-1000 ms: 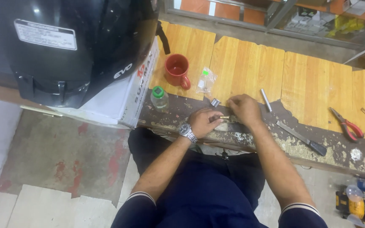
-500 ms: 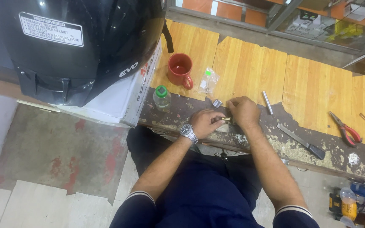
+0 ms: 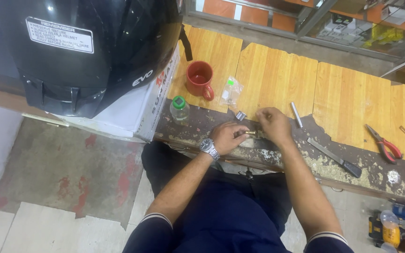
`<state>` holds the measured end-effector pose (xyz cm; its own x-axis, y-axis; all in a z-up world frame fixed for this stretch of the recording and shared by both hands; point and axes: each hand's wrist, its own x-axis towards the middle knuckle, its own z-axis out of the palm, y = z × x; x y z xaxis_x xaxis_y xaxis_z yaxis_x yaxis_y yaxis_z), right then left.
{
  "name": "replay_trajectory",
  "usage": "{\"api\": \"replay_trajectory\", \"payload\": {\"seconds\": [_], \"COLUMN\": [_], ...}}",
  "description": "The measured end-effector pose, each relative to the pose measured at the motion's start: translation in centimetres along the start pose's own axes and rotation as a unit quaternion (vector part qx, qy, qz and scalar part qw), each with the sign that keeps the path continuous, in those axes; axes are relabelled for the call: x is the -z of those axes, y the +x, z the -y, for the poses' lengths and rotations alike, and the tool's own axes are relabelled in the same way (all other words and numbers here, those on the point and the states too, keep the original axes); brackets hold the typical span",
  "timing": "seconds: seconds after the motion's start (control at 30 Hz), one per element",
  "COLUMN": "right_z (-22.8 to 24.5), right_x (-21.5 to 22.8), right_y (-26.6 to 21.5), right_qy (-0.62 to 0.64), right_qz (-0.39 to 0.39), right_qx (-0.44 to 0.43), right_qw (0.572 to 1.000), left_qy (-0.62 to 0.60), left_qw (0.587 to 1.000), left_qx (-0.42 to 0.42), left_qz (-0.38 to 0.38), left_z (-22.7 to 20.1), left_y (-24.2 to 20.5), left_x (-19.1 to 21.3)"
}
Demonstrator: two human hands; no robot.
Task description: The person files a small metal component on a workbench using a metal file, repeatedly rubbing the file along the edges. The person then picks up a small wooden stick and continues to rub it against the same metal part.
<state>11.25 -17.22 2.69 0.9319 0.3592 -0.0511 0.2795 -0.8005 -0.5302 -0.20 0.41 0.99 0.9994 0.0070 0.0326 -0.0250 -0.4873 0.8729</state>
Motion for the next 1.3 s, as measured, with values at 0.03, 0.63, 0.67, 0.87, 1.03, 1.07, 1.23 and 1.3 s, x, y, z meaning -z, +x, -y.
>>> {"api": "replay_trajectory", "payload": {"seconds": [0.03, 0.63, 0.67, 0.87, 1.03, 1.07, 1.23, 1.3], "right_z": [-0.3, -3.2, -2.3, -2.3, -2.6, -2.4, -1.8, -1.7], "right_x": [0.4, 0.1, 0.5, -1.5, -2.9, -2.8, -2.4, -2.2], "right_y": [-0.5, -3.7, -4.1, -4.4, -4.8, -5.0, -4.9, -4.7], "right_qy": [-0.001, 0.566, 0.49, 0.166, 0.127, 0.128, 0.112, 0.082], "right_qz": [0.001, 0.194, 0.152, 0.03, 0.011, 0.005, -0.011, -0.016], "right_qx": [0.0, -0.075, -0.042, 0.146, 0.177, 0.175, 0.192, 0.2], "right_qw": [1.0, 0.797, 0.857, 0.975, 0.976, 0.976, 0.975, 0.976], "left_qy": [-0.001, -0.001, -0.003, -0.001, 0.004, 0.001, -0.003, -0.005], "left_qw": [1.0, 0.999, 0.999, 0.999, 0.999, 0.999, 0.999, 0.999], "left_qx": [0.0, -0.023, -0.028, -0.039, -0.033, -0.033, -0.027, -0.024], "left_qz": [0.0, -0.022, -0.024, -0.035, -0.033, -0.028, -0.021, -0.025], "left_z": [0.2, 1.1, 1.0, 1.4, 1.4, 1.2, 1.1, 1.1], "left_y": [0.1, 0.1, 0.1, 0.4, 0.4, 0.3, 0.3, 0.3], "left_x": [-0.1, -1.2, -1.1, -1.4, -1.3, -1.0, -0.9, -1.0]}}
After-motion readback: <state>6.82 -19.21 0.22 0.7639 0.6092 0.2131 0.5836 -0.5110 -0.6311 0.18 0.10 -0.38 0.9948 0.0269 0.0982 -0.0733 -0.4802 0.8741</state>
